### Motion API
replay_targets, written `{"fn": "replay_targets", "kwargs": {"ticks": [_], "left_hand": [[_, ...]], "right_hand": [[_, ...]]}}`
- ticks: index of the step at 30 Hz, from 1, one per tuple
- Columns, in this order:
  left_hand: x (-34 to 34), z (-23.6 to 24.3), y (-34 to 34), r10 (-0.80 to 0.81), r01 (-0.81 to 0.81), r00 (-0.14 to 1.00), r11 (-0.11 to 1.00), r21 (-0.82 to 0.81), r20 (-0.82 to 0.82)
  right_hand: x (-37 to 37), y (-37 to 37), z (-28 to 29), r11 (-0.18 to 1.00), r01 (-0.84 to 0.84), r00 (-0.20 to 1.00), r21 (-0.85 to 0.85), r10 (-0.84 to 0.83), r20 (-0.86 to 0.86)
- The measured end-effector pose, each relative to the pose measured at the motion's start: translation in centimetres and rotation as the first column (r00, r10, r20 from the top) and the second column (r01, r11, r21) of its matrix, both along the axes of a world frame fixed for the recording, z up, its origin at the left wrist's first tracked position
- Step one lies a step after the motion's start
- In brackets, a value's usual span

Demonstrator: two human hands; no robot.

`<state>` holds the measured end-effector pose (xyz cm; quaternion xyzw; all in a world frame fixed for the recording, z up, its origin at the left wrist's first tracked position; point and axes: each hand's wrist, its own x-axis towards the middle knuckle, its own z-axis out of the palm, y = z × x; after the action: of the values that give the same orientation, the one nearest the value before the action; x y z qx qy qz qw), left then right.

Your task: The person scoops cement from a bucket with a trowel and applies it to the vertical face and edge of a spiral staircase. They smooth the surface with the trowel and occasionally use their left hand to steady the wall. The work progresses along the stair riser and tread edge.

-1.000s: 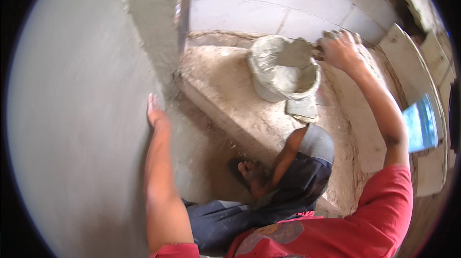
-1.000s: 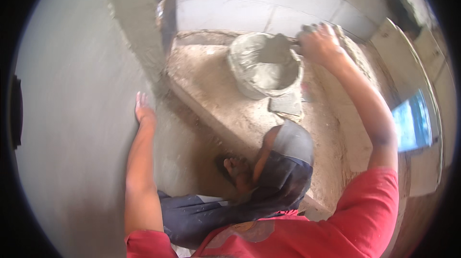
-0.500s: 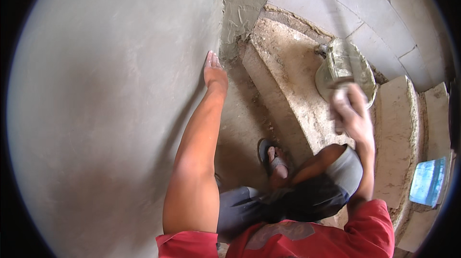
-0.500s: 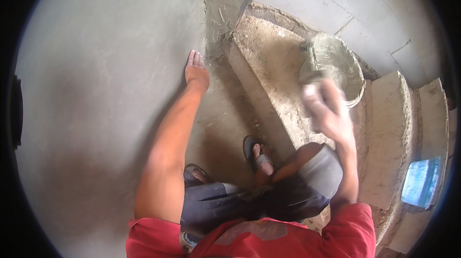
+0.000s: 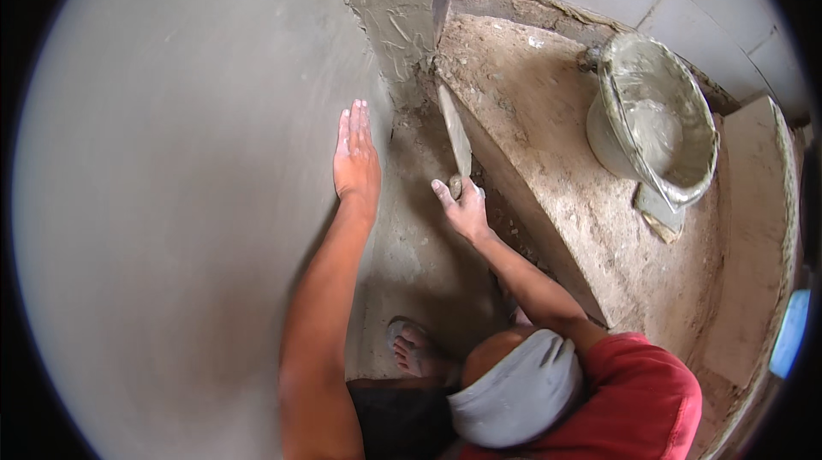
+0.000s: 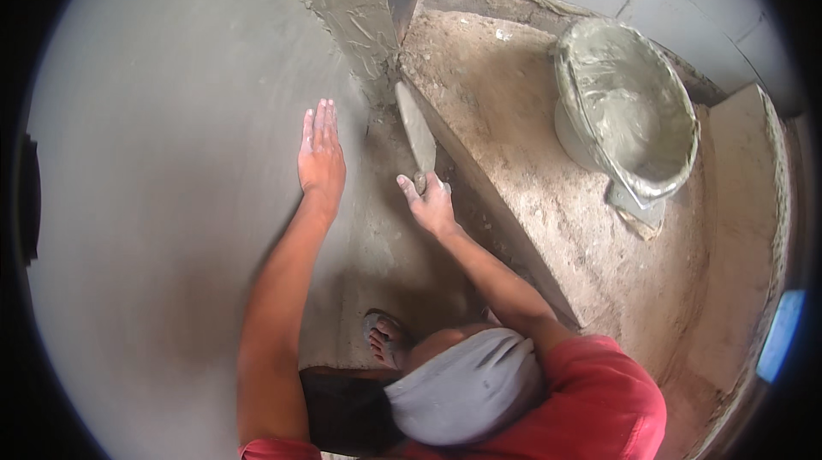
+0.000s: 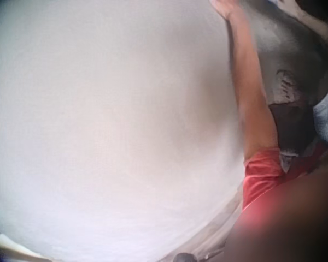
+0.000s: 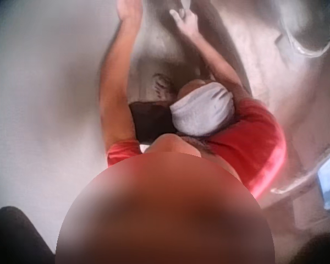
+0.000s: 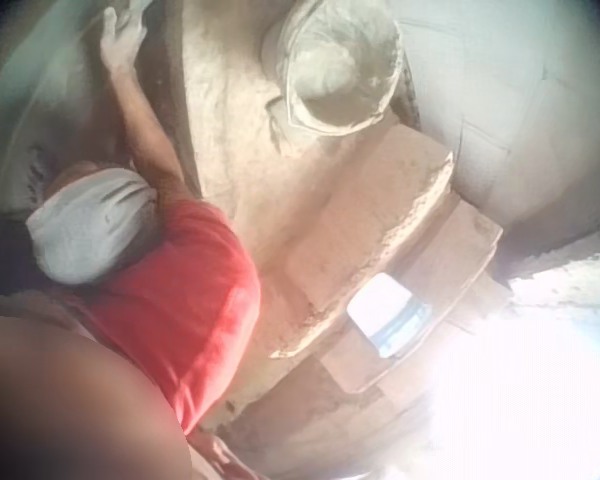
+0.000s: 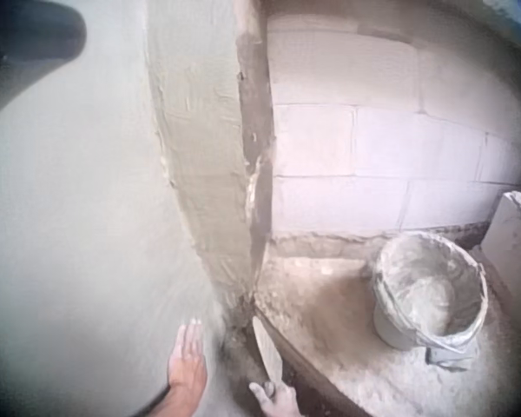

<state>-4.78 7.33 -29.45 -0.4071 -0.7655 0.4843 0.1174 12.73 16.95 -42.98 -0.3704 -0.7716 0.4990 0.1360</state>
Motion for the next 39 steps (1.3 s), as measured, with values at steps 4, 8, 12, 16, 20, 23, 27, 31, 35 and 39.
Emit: {"fn": "replay_targets", "kwargs": {"ticks": [4,8,12,16,20,23,27,31,35,39], "left_hand": [[0.1,-1.4,0.9,0.062,-0.065,0.996,0.997,0.04,0.063],[0.3,-2.3,0.5,0.086,-0.092,0.99,0.994,0.058,0.109],[0.3,-2.7,0.6,0.077,-0.09,0.991,0.988,0.124,0.113],[0.2,-3.1,1.0,0.056,-0.079,0.989,0.982,0.172,0.134],[0.3,-3.4,0.6,0.055,-0.086,0.987,0.974,0.208,0.151],[0.2,-3.2,0.6,0.042,-0.086,0.977,0.975,0.203,0.208],[0.8,-2.7,0.1,0.031,-0.065,0.98,0.984,0.168,0.199],[0.9,-2.2,0.2,0.039,-0.066,0.977,0.99,0.124,0.208],[0.4,-2.2,0.2,0.024,-0.055,0.98,0.986,0.154,0.198],[0.4,-2.7,0.4,0.021,-0.041,0.989,0.99,0.137,0.15]], "right_hand": [[-1.9,1.7,-1.0,0.994,-0.007,0.993,0.105,0.019,-0.113],[-3.0,2.0,-1.5,0.972,0.022,0.998,-0.234,-0.007,0.066],[-3.3,1.5,-2.3,0.987,-0.019,1.0,0.159,0.017,0.012],[-3.7,1.3,-2.4,0.956,0.067,0.998,-0.284,-0.071,-0.001],[-3.4,0.5,-1.7,0.973,0.068,0.994,-0.222,-0.086,-0.073],[-2.9,-0.2,-1.0,0.894,0.12,0.991,-0.433,-0.133,-0.001],[-3.3,0.1,-0.8,0.986,0.017,0.997,-0.167,-0.029,-0.068],[-4.1,0.5,-1.2,0.832,0.114,0.993,-0.544,-0.075,0.094],[-2.9,-0.6,-1.2,0.934,0.079,0.994,-0.348,-0.046,0.104],[-2.9,-0.5,-1.1,0.998,0.025,0.993,0.065,-0.018,-0.117]]}}
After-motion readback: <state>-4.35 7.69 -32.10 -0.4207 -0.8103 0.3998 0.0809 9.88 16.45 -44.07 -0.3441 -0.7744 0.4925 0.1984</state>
